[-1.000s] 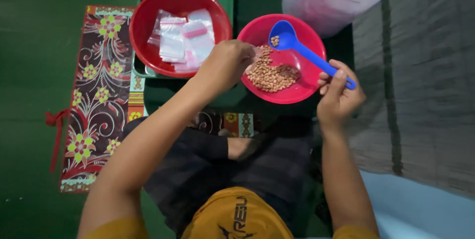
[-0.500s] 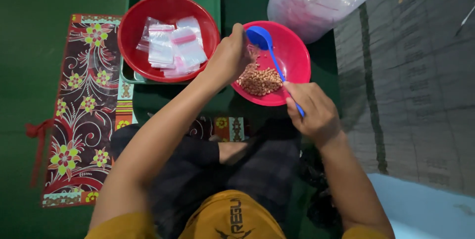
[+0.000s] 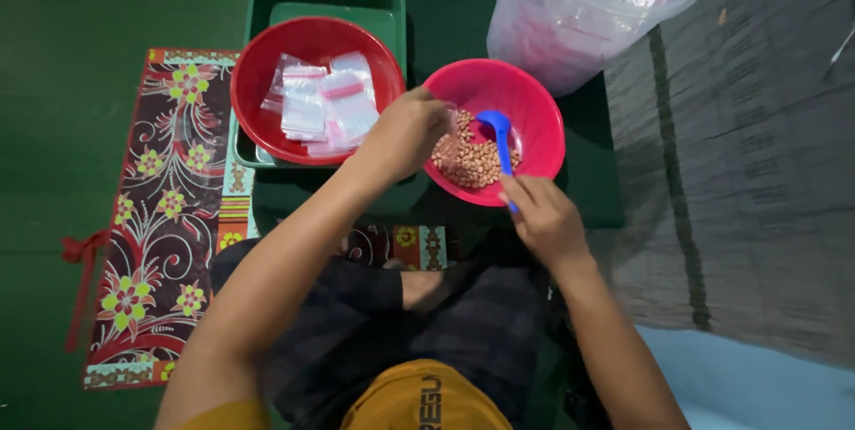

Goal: Packaging small beans into plastic zip-lock bags using a spoon and sealing them by hand.

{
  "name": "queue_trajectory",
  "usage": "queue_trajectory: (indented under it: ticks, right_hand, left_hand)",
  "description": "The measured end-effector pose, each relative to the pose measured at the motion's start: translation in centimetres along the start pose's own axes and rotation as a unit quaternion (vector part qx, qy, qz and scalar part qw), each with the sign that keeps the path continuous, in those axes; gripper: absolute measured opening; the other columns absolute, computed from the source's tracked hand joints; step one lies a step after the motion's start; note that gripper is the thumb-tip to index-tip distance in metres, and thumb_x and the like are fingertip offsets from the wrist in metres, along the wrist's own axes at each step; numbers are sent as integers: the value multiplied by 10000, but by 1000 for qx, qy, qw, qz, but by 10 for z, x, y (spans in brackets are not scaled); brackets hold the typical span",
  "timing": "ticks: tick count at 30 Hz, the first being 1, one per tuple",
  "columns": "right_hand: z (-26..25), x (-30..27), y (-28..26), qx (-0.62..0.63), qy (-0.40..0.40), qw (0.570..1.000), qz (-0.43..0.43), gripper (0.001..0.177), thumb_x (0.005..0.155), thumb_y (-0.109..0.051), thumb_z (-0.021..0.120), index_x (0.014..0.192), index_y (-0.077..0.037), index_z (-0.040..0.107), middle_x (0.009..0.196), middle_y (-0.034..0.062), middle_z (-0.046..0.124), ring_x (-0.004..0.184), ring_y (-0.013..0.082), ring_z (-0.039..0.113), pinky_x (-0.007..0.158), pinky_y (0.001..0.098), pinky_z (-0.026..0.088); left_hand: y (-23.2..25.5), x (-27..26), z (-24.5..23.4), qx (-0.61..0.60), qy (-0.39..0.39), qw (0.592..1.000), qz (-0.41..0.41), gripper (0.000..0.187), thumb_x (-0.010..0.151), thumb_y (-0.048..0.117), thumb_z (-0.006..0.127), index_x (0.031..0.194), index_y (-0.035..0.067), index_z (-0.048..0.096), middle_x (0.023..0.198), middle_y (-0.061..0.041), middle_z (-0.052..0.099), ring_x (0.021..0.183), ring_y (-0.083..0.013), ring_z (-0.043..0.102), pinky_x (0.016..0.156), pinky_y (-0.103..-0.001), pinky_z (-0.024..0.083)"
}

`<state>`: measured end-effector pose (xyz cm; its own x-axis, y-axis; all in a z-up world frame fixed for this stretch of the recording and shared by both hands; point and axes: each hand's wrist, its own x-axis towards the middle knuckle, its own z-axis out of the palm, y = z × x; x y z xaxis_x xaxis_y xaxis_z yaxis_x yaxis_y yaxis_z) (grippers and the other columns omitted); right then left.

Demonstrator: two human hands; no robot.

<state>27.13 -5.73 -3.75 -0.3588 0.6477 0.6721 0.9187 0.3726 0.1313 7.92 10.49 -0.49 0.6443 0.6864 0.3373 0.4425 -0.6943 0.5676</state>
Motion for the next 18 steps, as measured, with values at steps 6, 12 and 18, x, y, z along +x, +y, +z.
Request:
queue_trajectory:
  ticks: [6, 12, 18]
  right_hand:
    - [-11, 9, -15, 19, -67, 997, 43, 294, 891, -316, 542, 1081, -109, 629, 889, 80, 578, 800, 256, 582, 628, 351, 450]
    - [-33, 28, -34, 186, -7, 973, 136, 684, 660, -519, 717, 1163, -69, 607, 1091, 103, 595, 996, 288, 572, 825, 380, 455]
    - [-21, 17, -77, 413, -6, 885, 216, 124, 721, -100, 735, 843, -115, 720, 815, 15, 696, 770, 237, 670, 697, 319, 531]
  left_hand:
    - [17, -8, -35, 40, -3, 999, 21, 85, 794, 167, 618, 873, 137, 617, 949, -109, 563, 857, -358, 594, 638, -438, 523]
    - [55, -62, -51, 12, -73, 995, 73, 126, 744, 193, 681, 822, 140, 599, 776, -65, 587, 781, -282, 622, 666, -393, 514]
    - [84, -113, -52, -156, -81, 981, 77, 139, 818, 143, 664, 922, 84, 594, 766, -84, 598, 800, -287, 630, 723, -353, 522]
